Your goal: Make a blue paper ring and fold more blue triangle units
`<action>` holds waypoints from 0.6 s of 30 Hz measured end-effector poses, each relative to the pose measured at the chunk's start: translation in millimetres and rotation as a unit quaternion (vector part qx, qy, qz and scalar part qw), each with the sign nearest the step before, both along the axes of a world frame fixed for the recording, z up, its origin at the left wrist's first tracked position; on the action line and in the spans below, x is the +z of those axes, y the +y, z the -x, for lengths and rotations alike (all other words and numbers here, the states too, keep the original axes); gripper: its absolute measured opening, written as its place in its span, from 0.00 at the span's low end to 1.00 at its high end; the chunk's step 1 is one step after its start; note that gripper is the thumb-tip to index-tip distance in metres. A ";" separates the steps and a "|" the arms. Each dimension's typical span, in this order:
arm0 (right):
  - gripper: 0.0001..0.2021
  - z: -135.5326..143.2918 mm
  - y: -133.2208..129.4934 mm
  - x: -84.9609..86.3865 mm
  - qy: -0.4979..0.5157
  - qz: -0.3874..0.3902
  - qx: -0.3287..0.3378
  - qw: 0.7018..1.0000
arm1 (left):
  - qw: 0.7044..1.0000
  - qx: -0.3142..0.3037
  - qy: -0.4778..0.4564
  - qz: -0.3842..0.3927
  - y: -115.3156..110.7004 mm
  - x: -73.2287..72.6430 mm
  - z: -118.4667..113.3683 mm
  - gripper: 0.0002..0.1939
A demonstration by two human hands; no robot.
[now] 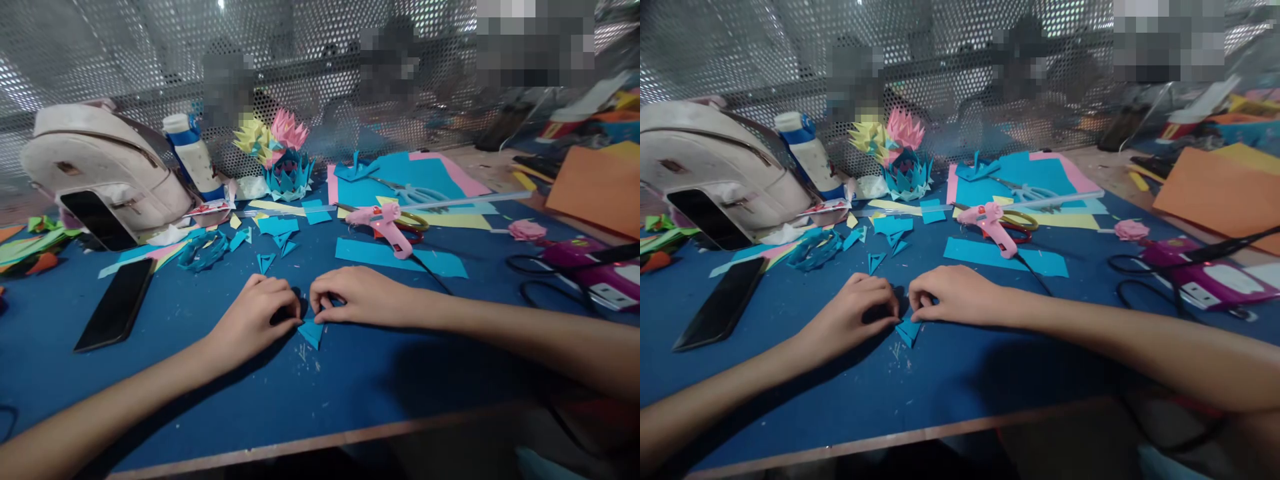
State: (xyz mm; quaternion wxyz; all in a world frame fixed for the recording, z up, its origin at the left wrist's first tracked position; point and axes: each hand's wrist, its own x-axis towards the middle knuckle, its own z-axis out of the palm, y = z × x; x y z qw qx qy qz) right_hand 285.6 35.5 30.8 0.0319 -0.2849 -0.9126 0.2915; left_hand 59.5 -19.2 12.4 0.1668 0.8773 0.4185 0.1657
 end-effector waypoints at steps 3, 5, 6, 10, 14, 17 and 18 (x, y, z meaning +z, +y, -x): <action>0.05 1.3 -0.8 0.8 -0.005 0.023 -0.010 1.000 | 0.999 -0.014 0.017 -0.029 0.3 -0.3 -0.3 0.05; 0.05 1.7 -1.8 1.4 -0.007 0.024 -0.011 1.000 | 0.998 -0.034 0.032 -0.053 0.6 0.2 -1.0 0.04; 0.06 1.7 -2.3 1.7 -0.006 0.023 -0.012 1.000 | 0.996 -0.047 0.041 -0.067 0.8 0.8 -1.6 0.04; 0.07 1.0 -3.2 2.3 -0.003 0.018 -0.015 1.000 | 0.982 -0.093 0.089 -0.141 1.6 4.5 -5.3 0.08; 0.07 0.7 -2.5 1.9 -0.003 0.016 -0.013 1.000 | 0.966 -0.107 0.125 -0.198 2.8 7.2 -8.8 0.14; 0.06 0.7 -2.4 1.6 0.001 0.022 -0.011 1.000 | 0.958 -0.114 0.141 -0.220 2.7 8.4 -11.3 0.15; 0.06 0.6 -2.3 1.5 0.004 0.024 -0.010 1.000 | 0.956 -0.117 0.143 -0.227 2.2 8.9 -12.2 0.16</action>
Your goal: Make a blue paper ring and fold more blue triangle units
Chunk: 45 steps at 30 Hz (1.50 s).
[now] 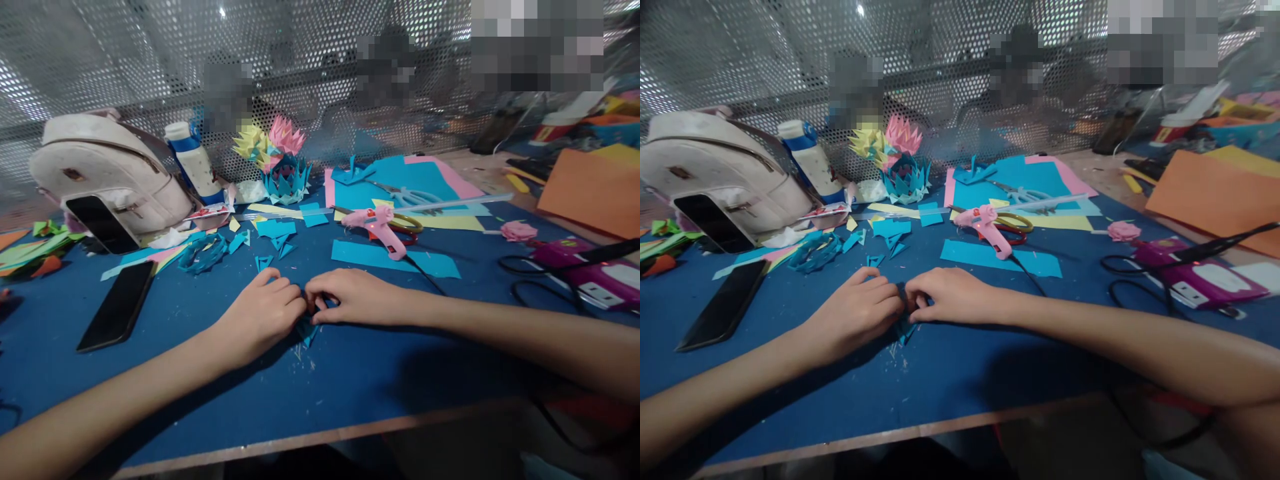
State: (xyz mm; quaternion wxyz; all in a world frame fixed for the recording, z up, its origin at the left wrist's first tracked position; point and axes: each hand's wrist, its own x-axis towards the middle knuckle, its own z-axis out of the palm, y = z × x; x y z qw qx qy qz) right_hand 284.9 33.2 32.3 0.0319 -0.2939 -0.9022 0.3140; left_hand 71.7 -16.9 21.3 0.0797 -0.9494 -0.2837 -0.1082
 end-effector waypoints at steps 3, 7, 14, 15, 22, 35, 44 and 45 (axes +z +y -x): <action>0.02 -0.8 1.2 -0.7 0.011 0.005 0.004 1.000 | 1.000 -0.008 -0.008 -0.009 -2.3 2.7 -3.4 0.18; 0.05 -2.7 6.9 -3.9 0.037 0.049 0.019 0.998 | 0.998 -0.003 -0.051 0.026 -3.0 7.1 -4.7 0.19; 0.13 -3.3 14.6 -10.5 0.086 0.131 0.023 0.987 | 0.958 0.060 -0.195 0.201 8.3 3.8 2.2 0.04; 0.12 -3.3 14.4 -10.9 0.089 0.135 0.017 0.987 | 0.945 0.075 -0.216 0.233 9.2 1.6 2.2 0.05; 0.11 -0.3 8.7 -8.9 0.105 0.174 -0.005 0.979 | 0.871 0.138 -0.291 0.372 5.6 -11.1 0.8 0.16; 0.11 4.7 8.6 -9.3 0.082 0.184 -0.023 0.979 | 0.833 0.152 -0.348 0.403 4.9 -18.9 5.1 0.20; 0.11 6.4 7.8 -16.6 0.100 0.178 -0.010 0.979 | 0.836 0.151 -0.356 0.390 4.8 -19.8 6.0 0.20; 0.12 6.9 6.9 -17.3 0.104 0.186 -0.011 0.977 | 0.837 0.149 -0.357 0.387 4.8 -19.7 5.9 0.20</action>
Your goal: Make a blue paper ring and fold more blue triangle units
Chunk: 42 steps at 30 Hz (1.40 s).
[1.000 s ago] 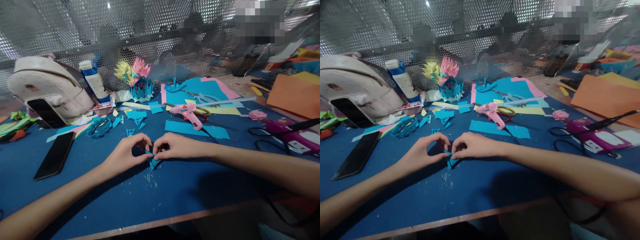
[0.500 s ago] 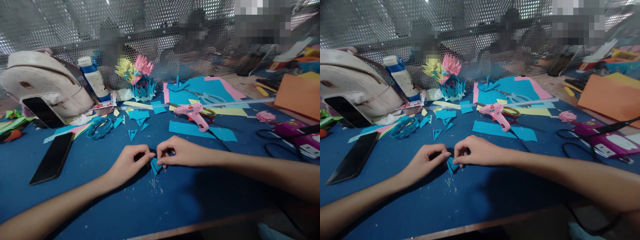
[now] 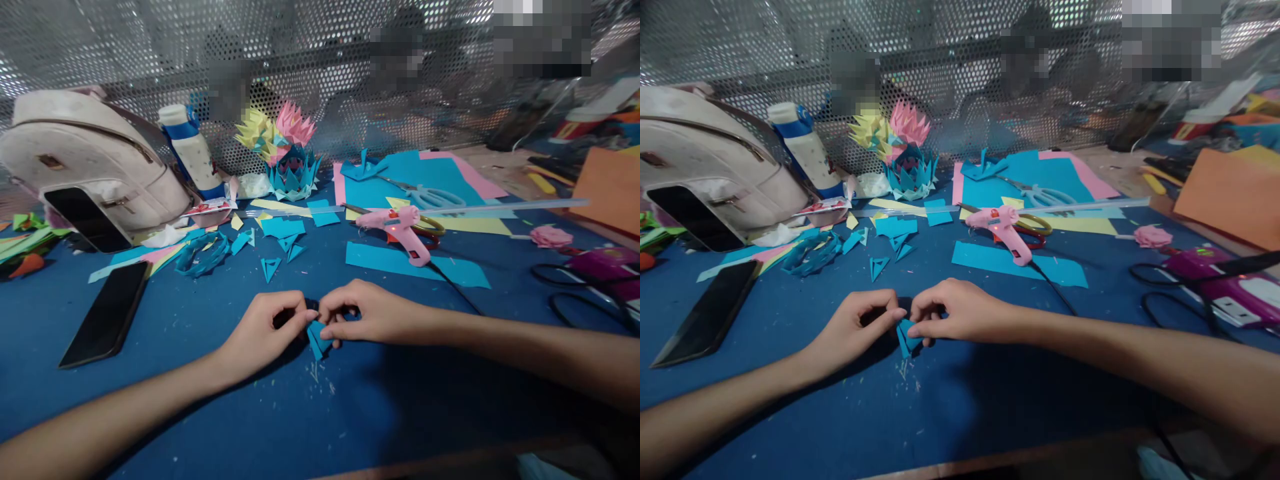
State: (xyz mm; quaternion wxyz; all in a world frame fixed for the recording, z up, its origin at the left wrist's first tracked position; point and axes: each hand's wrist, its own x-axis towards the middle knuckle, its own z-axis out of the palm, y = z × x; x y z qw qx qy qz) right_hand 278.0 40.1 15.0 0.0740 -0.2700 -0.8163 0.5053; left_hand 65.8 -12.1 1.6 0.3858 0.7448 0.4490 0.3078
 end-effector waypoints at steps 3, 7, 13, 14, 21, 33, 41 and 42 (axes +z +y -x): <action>0.13 1.9 -3.3 -2.2 0.012 0.022 -0.008 1.000 | 1.000 -0.001 -0.002 -0.013 -0.5 0.5 -1.0 0.19; 0.16 4.2 -7.4 -4.5 0.008 -0.001 -0.028 1.000 | 0.999 -0.004 -0.005 -0.035 -2.8 0.7 -3.5 0.18; 0.18 5.0 -8.8 -11.0 0.001 -0.067 -0.027 0.997 | 0.997 -0.020 -0.011 -0.080 -7.8 0.6 -5.2 0.17; 0.19 4.9 -8.6 -11.9 0.006 -0.063 -0.022 0.998 | 0.996 -0.023 -0.013 -0.086 -8.2 0.6 -5.2 0.16; 0.21 3.1 -6.9 -10.6 0.021 -0.015 -0.010 1.000 | 0.993 -0.026 -0.024 -0.112 -7.8 -0.1 -3.9 0.16; 0.21 3.2 -5.3 -6.8 0.029 0.020 -0.005 0.999 | 0.989 -0.037 -0.043 -0.139 -10.5 -1.7 -0.6 0.16; 0.17 0.8 -4.1 -10.0 0.006 -0.001 0.026 1.000 | 0.990 -0.087 0.004 -0.110 -7.7 -1.6 -1.7 0.14; 0.16 0.5 -3.8 -11.3 0.007 -0.007 0.031 0.999 | 0.989 -0.096 0.009 -0.110 -7.4 -1.7 -2.2 0.15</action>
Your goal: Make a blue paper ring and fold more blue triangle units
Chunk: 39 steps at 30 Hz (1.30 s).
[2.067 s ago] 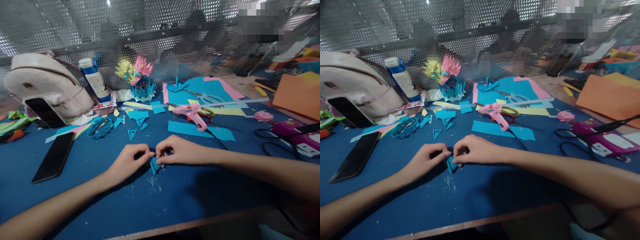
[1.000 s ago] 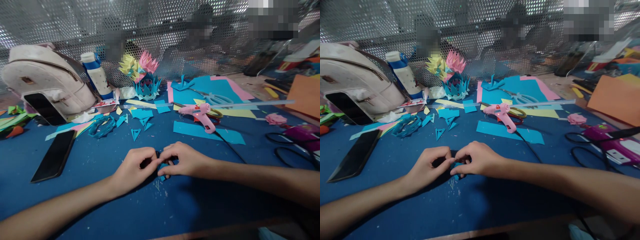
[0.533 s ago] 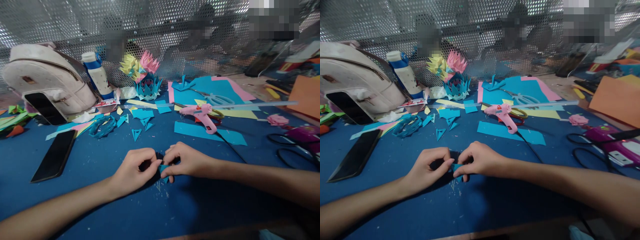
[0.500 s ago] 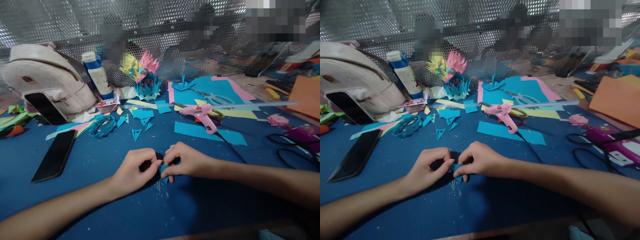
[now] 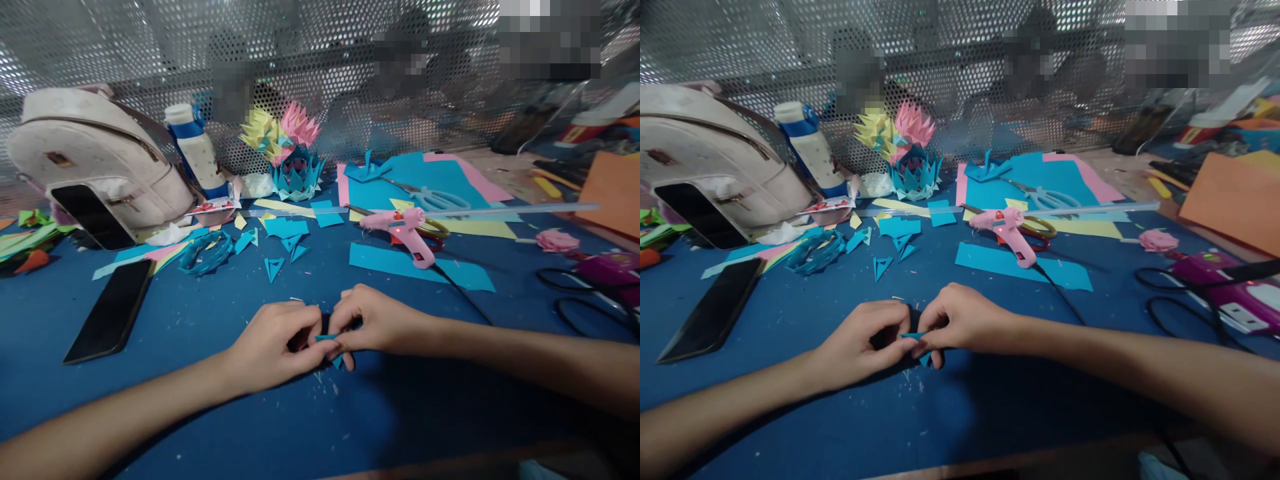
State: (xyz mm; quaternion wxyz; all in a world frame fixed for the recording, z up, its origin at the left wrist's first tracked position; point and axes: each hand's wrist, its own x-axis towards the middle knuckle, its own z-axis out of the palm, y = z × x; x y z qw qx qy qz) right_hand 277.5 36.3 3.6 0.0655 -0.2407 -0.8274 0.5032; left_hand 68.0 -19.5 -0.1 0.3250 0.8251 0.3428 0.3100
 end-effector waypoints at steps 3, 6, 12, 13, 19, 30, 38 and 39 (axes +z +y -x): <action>0.17 0.4 0.7 -1.3 0.004 -0.015 0.006 1.000 | 1.000 -0.017 0.005 -0.005 0.4 0.2 -0.6 0.18; 0.19 1.7 1.4 1.8 0.017 0.006 -0.002 1.000 | 1.000 -0.012 -0.006 -0.008 0.3 1.6 0.4 0.19; 0.21 1.3 2.0 8.2 0.035 0.073 -0.017 0.997 | 0.999 -0.008 -0.017 -0.026 0.0 4.0 3.1 0.19; 0.22 0.9 1.8 7.8 0.031 0.071 -0.014 0.997 | 0.999 -0.014 -0.012 -0.032 -0.3 3.5 3.5 0.18; 0.15 -0.7 4.4 -0.3 0.062 -0.002 0.008 0.998 | 0.995 -0.027 0.025 -0.092 -5.5 6.8 10.8 0.15; 0.12 -0.6 16.2 0.4 0.114 -0.085 0.075 0.987 | 0.930 0.253 0.228 -0.141 54.8 41.2 90.0 0.17; 0.11 1.4 13.7 2.4 0.105 -0.112 0.077 0.985 | 0.882 0.278 0.336 -0.181 67.7 16.6 99.8 0.16; 0.11 1.4 13.3 2.3 0.100 -0.114 0.074 0.986 | 0.873 0.284 0.344 -0.196 67.3 16.9 99.5 0.15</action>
